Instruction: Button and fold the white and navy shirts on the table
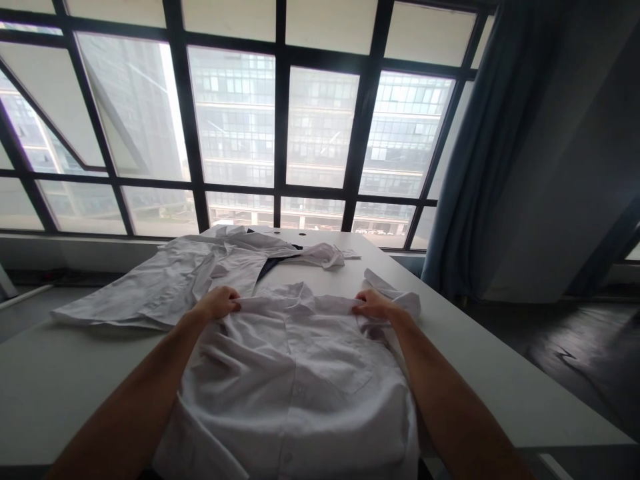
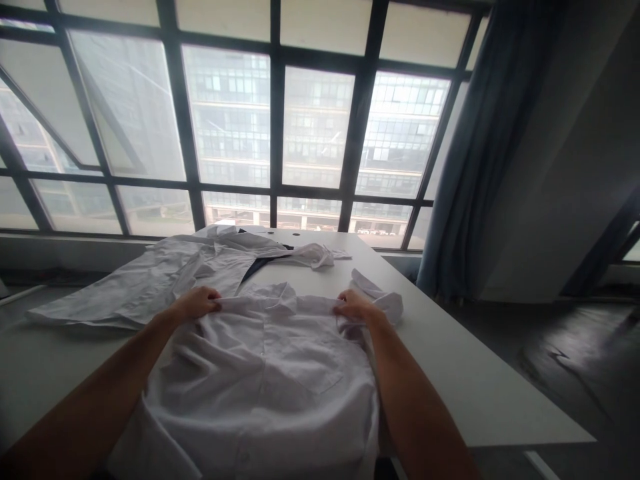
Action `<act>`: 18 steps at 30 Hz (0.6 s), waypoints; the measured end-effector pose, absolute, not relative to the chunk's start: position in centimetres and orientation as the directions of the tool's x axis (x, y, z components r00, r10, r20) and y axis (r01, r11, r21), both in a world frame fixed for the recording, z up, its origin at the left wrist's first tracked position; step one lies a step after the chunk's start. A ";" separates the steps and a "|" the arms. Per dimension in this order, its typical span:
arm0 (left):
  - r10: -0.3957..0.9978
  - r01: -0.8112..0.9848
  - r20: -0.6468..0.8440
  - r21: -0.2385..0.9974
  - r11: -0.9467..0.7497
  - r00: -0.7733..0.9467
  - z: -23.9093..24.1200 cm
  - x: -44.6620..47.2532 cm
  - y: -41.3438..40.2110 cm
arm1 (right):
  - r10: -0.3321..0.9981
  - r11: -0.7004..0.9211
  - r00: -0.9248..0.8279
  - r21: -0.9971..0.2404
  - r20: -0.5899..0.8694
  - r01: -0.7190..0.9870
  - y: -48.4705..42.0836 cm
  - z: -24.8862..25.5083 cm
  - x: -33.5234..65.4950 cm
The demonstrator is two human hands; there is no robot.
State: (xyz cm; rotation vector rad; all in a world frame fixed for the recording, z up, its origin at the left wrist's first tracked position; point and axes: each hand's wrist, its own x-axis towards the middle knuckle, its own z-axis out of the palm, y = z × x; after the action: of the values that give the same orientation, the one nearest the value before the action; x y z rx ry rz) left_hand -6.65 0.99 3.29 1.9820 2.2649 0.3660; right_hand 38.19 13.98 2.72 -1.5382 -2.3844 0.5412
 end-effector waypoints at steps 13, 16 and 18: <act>0.839 0.954 0.463 0.221 0.204 -0.286 13.9 -8.2 6.4 | 0.875 0.320 -0.154 -0.309 0.460 0.896 19.2 10.4 35.1; 0.779 0.952 0.549 0.145 0.269 -0.303 14.1 -7.6 9.1 | 0.869 0.269 -0.093 -0.305 0.487 0.914 21.7 11.6 33.2; 0.792 0.954 0.536 0.110 0.280 -0.294 12.5 -7.8 10.8 | 0.892 0.241 -0.075 -0.331 0.445 0.912 23.2 11.1 33.1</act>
State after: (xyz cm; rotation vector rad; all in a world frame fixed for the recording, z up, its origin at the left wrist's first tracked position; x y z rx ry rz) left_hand -7.80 10.76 12.55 2.0214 2.7931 0.7558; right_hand 33.08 23.18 11.14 -1.6430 -1.9559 -0.0465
